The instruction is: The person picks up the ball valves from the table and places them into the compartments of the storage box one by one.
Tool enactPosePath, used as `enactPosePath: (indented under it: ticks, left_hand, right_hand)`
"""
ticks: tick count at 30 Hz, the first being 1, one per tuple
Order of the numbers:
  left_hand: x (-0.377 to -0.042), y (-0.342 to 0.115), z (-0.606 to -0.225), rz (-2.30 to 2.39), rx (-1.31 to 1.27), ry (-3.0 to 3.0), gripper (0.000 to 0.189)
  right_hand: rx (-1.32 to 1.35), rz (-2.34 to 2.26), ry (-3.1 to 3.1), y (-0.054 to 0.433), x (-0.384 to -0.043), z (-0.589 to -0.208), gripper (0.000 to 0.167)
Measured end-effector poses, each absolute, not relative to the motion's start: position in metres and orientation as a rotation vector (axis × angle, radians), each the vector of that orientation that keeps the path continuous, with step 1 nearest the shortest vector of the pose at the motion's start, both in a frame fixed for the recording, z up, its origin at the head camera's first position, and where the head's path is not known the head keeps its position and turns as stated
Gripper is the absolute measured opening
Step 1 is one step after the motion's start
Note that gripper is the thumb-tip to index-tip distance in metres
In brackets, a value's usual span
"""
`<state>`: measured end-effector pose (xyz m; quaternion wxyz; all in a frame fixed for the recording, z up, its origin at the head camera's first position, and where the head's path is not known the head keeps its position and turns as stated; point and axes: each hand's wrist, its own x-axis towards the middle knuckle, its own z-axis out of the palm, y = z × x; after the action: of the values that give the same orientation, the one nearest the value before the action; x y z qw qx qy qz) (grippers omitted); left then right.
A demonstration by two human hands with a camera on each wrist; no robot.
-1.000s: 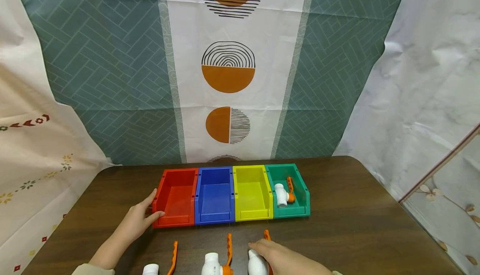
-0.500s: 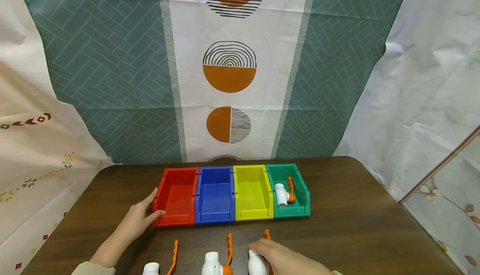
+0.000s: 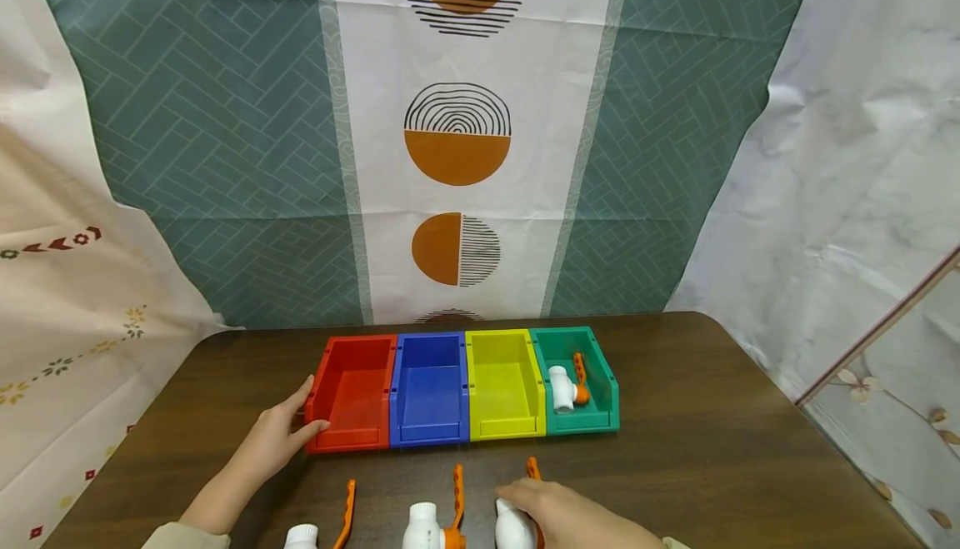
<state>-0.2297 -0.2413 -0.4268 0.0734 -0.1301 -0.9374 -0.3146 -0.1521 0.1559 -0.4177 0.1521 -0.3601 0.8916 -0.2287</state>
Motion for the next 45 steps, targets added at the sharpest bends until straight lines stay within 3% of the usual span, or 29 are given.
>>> enactPosePath:
  ticks: [17,24,33,45]
  left_hand:
    - [-0.230,-0.241,-0.429,-0.939,-0.392,-2.821,0.078]
    - [-0.230,-0.243,-0.429,-0.930,-0.382,-2.832,0.079]
    - [-0.230,-0.243,-0.429,-0.930,-0.378,-2.831,0.079]
    - [-0.232,-0.243,-0.427,-0.947,-0.392,-2.832,0.079]
  right_hand:
    - [-1.041,-0.628,2.545,0.156,-0.159,-0.424,0.067]
    - [-1.094,-0.614,2.555,0.161,-0.170,-0.453,0.070]
    - [-1.249,-0.551,2.597,0.151,-0.159,-0.422,0.062]
    - [-1.016,-0.617,2.560,0.150,-0.157,-0.407,0.070]
